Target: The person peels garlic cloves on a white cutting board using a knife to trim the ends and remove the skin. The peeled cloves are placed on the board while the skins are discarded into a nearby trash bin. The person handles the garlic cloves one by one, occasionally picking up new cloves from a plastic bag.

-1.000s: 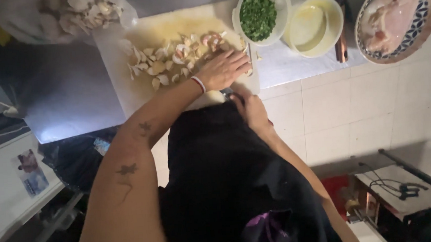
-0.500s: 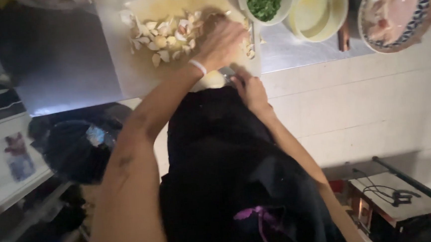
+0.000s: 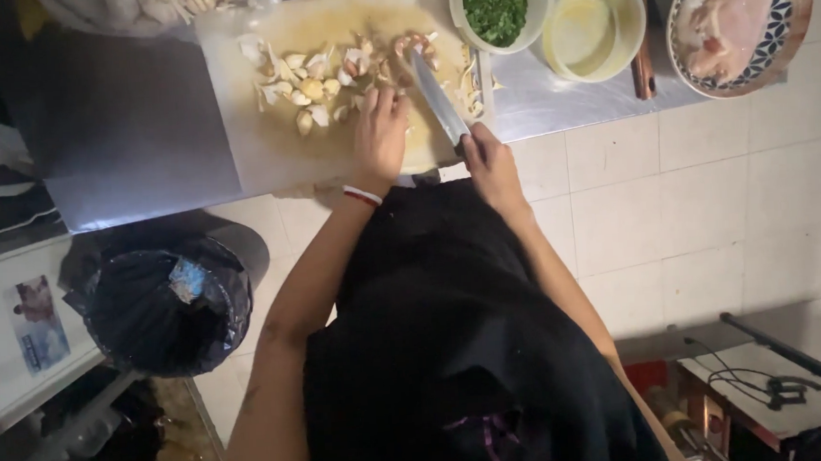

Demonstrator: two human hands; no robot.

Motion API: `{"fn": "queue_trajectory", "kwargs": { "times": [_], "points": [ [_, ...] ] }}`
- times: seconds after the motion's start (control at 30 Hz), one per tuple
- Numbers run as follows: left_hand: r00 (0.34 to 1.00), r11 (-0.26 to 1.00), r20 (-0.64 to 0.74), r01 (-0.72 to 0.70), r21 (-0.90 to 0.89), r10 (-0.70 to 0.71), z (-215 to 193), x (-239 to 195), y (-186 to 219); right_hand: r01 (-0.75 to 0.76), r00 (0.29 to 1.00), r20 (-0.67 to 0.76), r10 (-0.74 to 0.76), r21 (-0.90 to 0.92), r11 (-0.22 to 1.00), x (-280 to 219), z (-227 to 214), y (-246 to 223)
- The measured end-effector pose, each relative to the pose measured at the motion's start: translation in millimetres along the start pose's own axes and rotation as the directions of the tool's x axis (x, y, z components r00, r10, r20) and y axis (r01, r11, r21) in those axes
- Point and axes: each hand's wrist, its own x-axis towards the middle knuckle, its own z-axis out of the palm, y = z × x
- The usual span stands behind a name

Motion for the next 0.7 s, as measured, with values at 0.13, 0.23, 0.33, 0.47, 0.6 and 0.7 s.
{"fn": "queue_trajectory", "kwargs": {
  "times": [0.13,0.23,0.33,0.47,0.6,0.7],
  "points": [
    [0.972,0.924,0.112,0.231,-0.304,-0.206,-9,4,1,0.105,0.994,-0.04,-0.105,0.014,0.994,15,-4,-6],
    [0.904,0.388,0.174,0.333,-0.859,-0.391,-30,11,8,0.231,0.973,-0.056,-0.225,0.17,0.958,21,-17,-36],
    [0.875,-0.072,0.295,0.29,-0.954,-0.383,-81,17,29,0.38,0.924,-0.042,-0.381,0.224,0.897,24,-16,-55],
    [0.884,-0.172,0.31,0.265,-0.949,-0.35,-103,17,37,0.432,0.9,-0.021,-0.435,0.163,0.887,14,-15,-91],
    [0.896,-0.213,0.265,0.198,-0.957,-0.357,-120,15,46,0.433,0.901,-0.031,-0.433,0.129,0.892,6,-10,-103],
    [0.897,-0.158,0.235,0.188,-0.969,-0.375,-124,17,49,0.419,0.908,-0.044,-0.417,0.12,0.9,7,-8,-103]
  ]
}}
